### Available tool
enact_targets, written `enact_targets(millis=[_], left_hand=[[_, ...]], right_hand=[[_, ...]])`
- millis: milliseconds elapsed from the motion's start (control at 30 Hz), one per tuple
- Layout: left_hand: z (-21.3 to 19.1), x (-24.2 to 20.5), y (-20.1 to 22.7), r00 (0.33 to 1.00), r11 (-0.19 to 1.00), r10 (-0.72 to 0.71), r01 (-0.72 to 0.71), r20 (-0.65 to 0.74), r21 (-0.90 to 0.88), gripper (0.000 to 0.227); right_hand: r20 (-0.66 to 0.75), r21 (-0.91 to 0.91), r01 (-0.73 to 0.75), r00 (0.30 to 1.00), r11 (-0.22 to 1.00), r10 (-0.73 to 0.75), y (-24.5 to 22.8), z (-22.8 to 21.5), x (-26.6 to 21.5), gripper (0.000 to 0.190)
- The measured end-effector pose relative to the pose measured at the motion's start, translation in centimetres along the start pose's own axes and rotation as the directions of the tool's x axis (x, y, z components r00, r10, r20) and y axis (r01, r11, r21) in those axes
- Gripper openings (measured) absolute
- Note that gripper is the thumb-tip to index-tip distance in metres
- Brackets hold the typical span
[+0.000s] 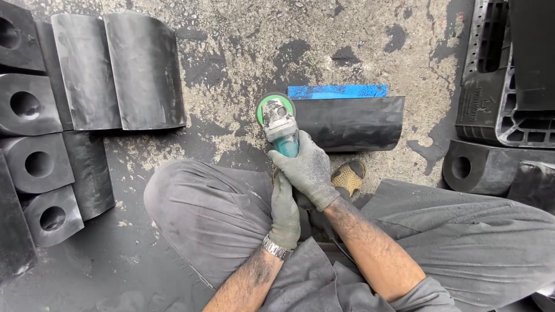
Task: Use an angle grinder to sand and smooth the edges of a black rubber cylindrical part while sitting on the floor.
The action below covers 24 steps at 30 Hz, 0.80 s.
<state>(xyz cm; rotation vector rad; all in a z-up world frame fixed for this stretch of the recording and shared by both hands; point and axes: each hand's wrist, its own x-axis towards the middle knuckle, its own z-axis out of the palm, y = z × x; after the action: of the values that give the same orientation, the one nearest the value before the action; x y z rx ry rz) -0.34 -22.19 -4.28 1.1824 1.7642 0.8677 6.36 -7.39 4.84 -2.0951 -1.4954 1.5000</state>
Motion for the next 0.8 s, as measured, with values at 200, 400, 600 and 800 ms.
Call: enact_targets(millis=[200, 400, 600, 800], left_hand=[[-0.2, 1.5, 2.6, 0.945, 0.876, -0.325, 0.313, 0.030, -0.366, 0.051], [0.4, 1.6, 2.3, 0.827, 0.511, -0.533, 0.483, 0.179, -0.711, 0.055], [1.5, 0.7, 4.6, 0.922, 0.754, -0.343, 0.385, 0.181, -0.533, 0.054], [5.6, 0.5, 3.8, 0.965, 0.955, -0.167, 0.210, 0.204, -0.208, 0.041]], right_hand=[[0.047, -0.009, 0.004, 0.999, 1.000, -0.003, -0.2, 0.1, 0.7, 0.057], [0.054, -0.021, -0.004, 0.999, 1.000, 0.005, 0.1, -0.1, 0.6, 0.055], [-0.073, -0.021, -0.139, 0.988, 0.990, 0.137, 1.0, -2.7, -0.5, 0.060], [-0.182, 0.057, -0.216, 0.958, 0.975, 0.223, 4.2, -5.3, -0.7, 0.058]])
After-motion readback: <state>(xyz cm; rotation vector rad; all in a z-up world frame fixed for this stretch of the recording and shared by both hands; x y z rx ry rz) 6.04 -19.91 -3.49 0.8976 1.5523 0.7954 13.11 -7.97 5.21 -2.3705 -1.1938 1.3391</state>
